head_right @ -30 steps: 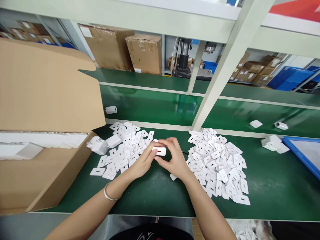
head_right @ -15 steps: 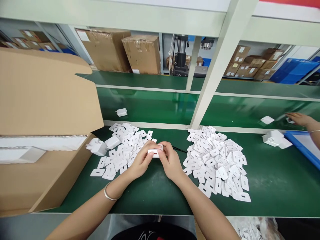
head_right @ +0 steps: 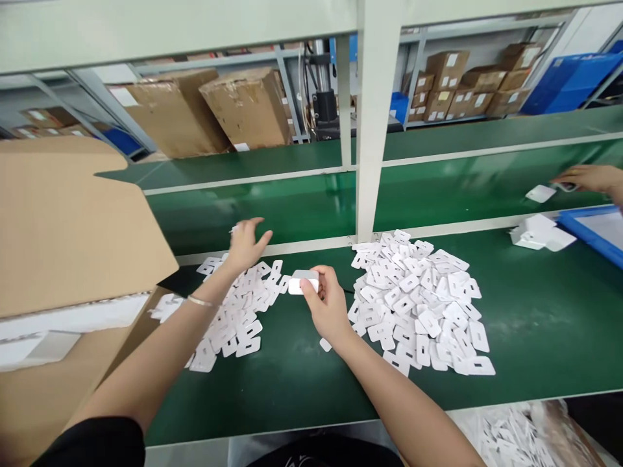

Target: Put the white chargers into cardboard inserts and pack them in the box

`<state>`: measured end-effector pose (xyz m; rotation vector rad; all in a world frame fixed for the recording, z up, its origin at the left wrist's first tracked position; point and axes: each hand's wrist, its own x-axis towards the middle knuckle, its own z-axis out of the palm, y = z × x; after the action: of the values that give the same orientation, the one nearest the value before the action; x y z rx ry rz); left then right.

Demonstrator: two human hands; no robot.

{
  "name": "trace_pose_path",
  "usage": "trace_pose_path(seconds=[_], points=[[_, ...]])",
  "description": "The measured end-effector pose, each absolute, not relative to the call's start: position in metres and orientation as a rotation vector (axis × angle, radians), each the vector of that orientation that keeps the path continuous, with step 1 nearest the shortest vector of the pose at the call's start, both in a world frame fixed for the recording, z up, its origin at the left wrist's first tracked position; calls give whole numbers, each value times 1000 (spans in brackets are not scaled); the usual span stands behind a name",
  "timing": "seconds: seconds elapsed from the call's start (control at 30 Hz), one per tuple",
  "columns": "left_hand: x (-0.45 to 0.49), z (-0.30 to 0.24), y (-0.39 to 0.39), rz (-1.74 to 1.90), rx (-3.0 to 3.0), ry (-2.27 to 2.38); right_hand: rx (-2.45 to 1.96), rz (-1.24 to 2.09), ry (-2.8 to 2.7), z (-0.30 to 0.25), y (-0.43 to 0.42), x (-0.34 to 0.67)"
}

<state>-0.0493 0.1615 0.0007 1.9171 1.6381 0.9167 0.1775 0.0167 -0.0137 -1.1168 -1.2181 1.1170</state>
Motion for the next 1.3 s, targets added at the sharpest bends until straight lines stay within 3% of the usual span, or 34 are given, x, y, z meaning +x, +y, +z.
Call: trace_pose_path(seconds=[0.07,0.13,0.2,0.4,0.57,0.7,0.8,1.3], points=[[-72,-1,192,719,1963,2181,-1114,1111,-1220,-13,15,179],[-88,-4,211,384,2027,2298,-1115,1106,-1219,-15,14,180],[-94,-5,220,216,2083,2223,-1130,1102,-1209,-17,15,180],[-45,-12,199,191,2376,1848,-1147,1128,-1086,-15,17,180],[-5,-22,127,514,2452,1527,-1156,1074,-1081,-11,17,181],[6,-14,53,969,2099,1349,-1143,1072,-1145,-12,15,178],[11,-7,14,1090,1861,1151,-1112,1096,-1229,-14,10,175],[6,-26,6,1422,1752,795,-931,1053,-1546,-18,5,175]])
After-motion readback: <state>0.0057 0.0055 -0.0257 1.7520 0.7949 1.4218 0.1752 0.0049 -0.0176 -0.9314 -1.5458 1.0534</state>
